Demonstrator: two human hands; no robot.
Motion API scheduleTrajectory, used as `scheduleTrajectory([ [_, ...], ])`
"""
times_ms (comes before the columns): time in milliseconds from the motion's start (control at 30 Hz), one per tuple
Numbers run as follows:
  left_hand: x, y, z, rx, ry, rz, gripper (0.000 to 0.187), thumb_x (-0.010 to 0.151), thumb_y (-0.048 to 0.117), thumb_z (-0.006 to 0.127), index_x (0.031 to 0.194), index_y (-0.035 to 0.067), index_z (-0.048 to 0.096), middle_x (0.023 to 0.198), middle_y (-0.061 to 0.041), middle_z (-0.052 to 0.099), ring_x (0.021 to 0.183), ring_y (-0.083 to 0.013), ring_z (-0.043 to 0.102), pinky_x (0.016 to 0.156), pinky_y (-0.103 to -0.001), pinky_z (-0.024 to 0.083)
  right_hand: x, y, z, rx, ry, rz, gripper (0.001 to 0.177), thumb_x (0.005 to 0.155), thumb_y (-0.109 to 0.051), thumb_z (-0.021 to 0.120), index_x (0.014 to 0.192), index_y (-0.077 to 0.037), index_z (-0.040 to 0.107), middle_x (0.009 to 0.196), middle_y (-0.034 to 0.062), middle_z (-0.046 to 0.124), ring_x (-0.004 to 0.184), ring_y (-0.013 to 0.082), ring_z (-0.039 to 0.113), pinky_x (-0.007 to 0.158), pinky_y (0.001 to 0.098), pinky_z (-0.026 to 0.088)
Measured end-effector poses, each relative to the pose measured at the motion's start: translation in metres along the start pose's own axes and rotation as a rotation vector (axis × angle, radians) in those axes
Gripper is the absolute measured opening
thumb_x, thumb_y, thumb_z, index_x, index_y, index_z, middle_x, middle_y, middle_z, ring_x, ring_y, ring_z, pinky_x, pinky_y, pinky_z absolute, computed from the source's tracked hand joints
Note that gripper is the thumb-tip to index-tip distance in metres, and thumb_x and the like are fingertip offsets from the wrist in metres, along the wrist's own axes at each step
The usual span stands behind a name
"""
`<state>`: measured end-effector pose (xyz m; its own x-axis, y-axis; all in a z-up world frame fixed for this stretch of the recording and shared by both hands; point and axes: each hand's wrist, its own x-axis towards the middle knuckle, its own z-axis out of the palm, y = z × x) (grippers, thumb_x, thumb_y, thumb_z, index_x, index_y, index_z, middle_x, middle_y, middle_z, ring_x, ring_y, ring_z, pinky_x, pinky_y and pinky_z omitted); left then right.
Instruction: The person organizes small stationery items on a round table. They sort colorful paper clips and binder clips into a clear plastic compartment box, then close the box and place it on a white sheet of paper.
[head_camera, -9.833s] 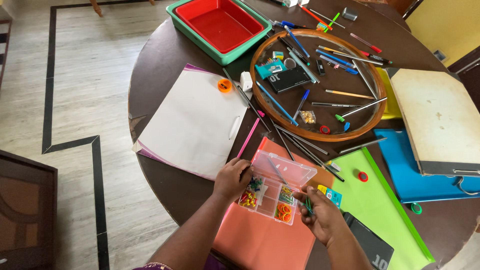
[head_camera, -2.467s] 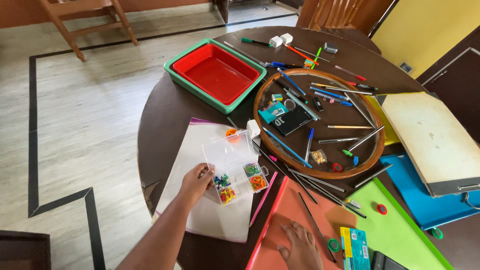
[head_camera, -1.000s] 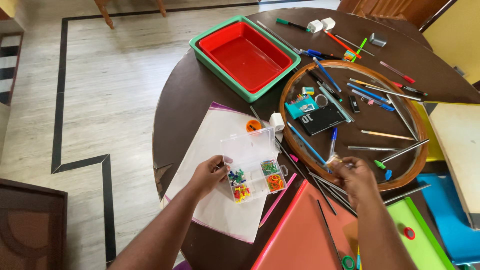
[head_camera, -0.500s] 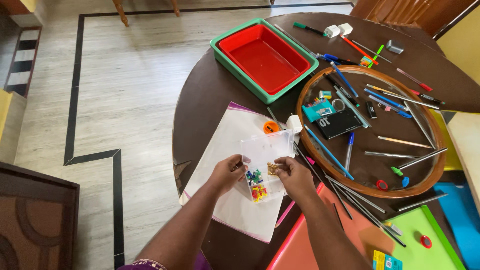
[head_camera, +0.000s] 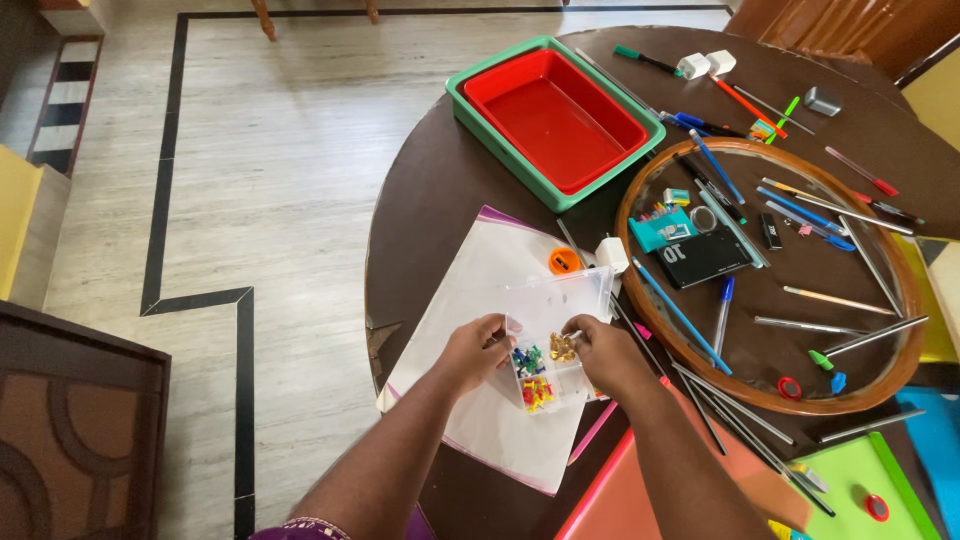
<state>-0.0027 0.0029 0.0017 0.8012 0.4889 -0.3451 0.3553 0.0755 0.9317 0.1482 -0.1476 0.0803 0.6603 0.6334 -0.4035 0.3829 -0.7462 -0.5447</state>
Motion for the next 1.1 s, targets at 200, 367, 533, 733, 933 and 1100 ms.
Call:
scheduleTrajectory([
  [200, -0.003, 0.004, -0.001, 0.035, 0.001, 0.002, 0.031, 0.097, 0.017, 0.065, 0.127, 0.008, 0.067, 0.098, -0.004, 0.072, 0.079, -0.011, 0.067, 0.076, -0.028, 0.056, 0.007, 0.001, -0.005, -0.111, 0.019, -0.052, 0.026, 0.097, -0.015, 0.056, 0.119, -0.016, 0.071, 0.107, 0.0127, 0.077, 0.095, 0.0264, 0.074, 0.085, 0.0396, 0.056],
  [367, -0.002, 0.002, -0.001, 0.014, 0.001, 0.021, 0.03, 0.096, 0.016, 0.065, 0.125, 0.008, 0.068, 0.095, -0.004, 0.072, 0.077, -0.0116, 0.066, 0.074, -0.029, 0.055, 0.004, 0.0, -0.006, -0.073, -0.039, -0.009, 0.025, 0.096, -0.016, 0.058, 0.116, -0.018, 0.074, 0.104, 0.0127, 0.077, 0.094, 0.0281, 0.075, 0.086, 0.0394, 0.058],
  [533, -0.003, 0.001, 0.0, 0.028, 0.013, 0.046, 0.03, 0.097, 0.016, 0.066, 0.125, 0.007, 0.067, 0.094, -0.005, 0.071, 0.077, -0.0116, 0.067, 0.074, -0.029, 0.056, -0.001, -0.007, 0.001, -0.186, 0.05, -0.109, 0.023, 0.092, -0.016, 0.064, 0.112, -0.019, 0.076, 0.105, 0.0128, 0.073, 0.091, 0.0303, 0.073, 0.082, 0.0419, 0.058],
  [733, -0.005, 0.005, 0.0, 0.053, 0.022, 0.0, 0.032, 0.097, 0.018, 0.065, 0.127, 0.009, 0.066, 0.098, -0.005, 0.073, 0.079, -0.0114, 0.068, 0.075, -0.029, 0.056, 0.0, -0.003, 0.003, -0.216, 0.098, -0.061, 0.027, 0.089, -0.021, 0.072, 0.114, -0.013, 0.066, 0.104, 0.0116, 0.074, 0.092, 0.0286, 0.071, 0.082, 0.0433, 0.056],
  [933, -0.003, 0.002, 0.0, 0.07, 0.023, 0.028, 0.031, 0.097, 0.018, 0.066, 0.126, 0.007, 0.066, 0.097, -0.007, 0.073, 0.079, -0.0126, 0.068, 0.076, -0.03, 0.057, 0.0, 0.005, 0.006, -0.271, 0.216, -0.178, 0.017, 0.09, -0.021, 0.069, 0.105, -0.02, 0.075, 0.107, 0.0085, 0.069, 0.095, 0.0279, 0.069, 0.085, 0.0417, 0.055],
  [1100, -0.002, 0.0, 0.001, 0.076, 0.022, 0.041, 0.03, 0.097, 0.018, 0.065, 0.126, 0.008, 0.066, 0.096, -0.006, 0.074, 0.079, -0.0125, 0.068, 0.075, -0.03, 0.056, -0.006, 0.002, 0.005, -0.262, 0.277, -0.281, 0.015, 0.09, -0.022, 0.067, 0.102, -0.018, 0.075, 0.109, 0.0044, 0.068, 0.096, 0.028, 0.068, 0.082, 0.0423, 0.055],
])
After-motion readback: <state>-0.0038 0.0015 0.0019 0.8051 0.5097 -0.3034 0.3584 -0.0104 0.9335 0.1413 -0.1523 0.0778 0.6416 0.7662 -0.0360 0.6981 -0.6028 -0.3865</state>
